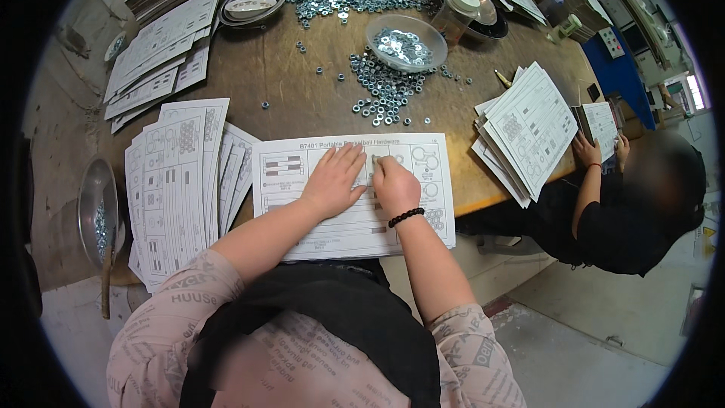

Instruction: The person repeatedly marks printed instruction sheets with a pencil, then stacks the completed sheets. The person handles the sheets one at a time, marking specific areas before placing them in a growing pile.

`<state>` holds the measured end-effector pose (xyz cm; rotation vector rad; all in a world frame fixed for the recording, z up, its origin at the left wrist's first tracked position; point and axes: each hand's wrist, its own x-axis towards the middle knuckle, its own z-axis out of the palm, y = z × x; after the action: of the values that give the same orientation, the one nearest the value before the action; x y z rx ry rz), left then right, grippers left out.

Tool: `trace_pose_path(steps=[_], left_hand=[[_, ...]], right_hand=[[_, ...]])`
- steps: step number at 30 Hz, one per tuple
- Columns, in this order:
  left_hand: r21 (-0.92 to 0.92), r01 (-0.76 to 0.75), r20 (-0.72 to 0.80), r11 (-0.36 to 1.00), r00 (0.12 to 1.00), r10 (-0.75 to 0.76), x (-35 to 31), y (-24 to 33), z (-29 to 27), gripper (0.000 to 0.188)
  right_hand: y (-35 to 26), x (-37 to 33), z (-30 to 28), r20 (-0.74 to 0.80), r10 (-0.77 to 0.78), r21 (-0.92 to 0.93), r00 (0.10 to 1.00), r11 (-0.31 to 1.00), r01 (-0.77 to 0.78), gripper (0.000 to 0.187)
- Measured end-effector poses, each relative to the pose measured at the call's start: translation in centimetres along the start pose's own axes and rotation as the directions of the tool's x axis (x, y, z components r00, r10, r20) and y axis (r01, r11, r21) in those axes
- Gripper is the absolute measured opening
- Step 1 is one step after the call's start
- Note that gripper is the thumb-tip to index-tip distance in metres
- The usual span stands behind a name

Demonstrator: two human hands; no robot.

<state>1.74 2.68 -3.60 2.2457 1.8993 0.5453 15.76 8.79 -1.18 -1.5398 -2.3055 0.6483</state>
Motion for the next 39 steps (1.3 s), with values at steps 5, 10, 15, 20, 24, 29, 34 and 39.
trace_pose_path(steps=[5,10,15,20,24,29,34,39], left_hand=[[0.017,0.015,-0.001,1.000,1.000,-0.014,0.1,0.2,0.0,0.058],[0.021,0.035,-0.008,0.999,0.999,-0.035,0.3,0.2,0.1,0.058],[0.027,0.026,-0.006,0.999,1.000,-0.026,0.4,0.3,0.1,0.058],[0.037,0.035,0.008,0.999,0.999,-0.035,0.4,0.4,0.0,0.057],[0.044,0.031,0.006,0.999,0.999,-0.032,0.3,0.4,0.1,0.057],[0.049,0.039,0.004,0.998,0.999,-0.039,0.3,0.6,0.1,0.057],[0.066,0.033,-0.009,0.997,0.999,-0.033,0.2,0.6,0.2,0.056],[-0.171,0.071,0.012,0.983,0.997,-0.070,1.8,-0.9,-1.6,0.041]], right_hand=[[-1.1,1.2,-0.4,0.151,-0.022,-0.229,0.988,0.972,0.057,0.016],[-0.3,-0.3,-0.1,0.114,-0.100,-0.162,0.988,0.980,0.118,0.015],[-0.2,-0.1,-1.1,0.092,-0.045,-0.112,0.995,0.992,0.055,0.016],[1.1,0.5,-1.8,0.021,-0.023,-0.031,1.000,0.999,0.024,0.017],[1.0,0.9,-1.1,0.020,-0.093,-0.097,0.995,0.991,0.095,0.015],[1.4,0.4,-0.8,0.053,-0.120,-0.134,0.991,0.983,0.126,0.013],[1.3,-0.6,-1.1,0.097,-0.066,-0.126,0.993,0.989,0.078,0.014],[2.7,-3.2,-1.6,0.102,0.027,0.299,0.994,0.952,-0.057,0.018]])
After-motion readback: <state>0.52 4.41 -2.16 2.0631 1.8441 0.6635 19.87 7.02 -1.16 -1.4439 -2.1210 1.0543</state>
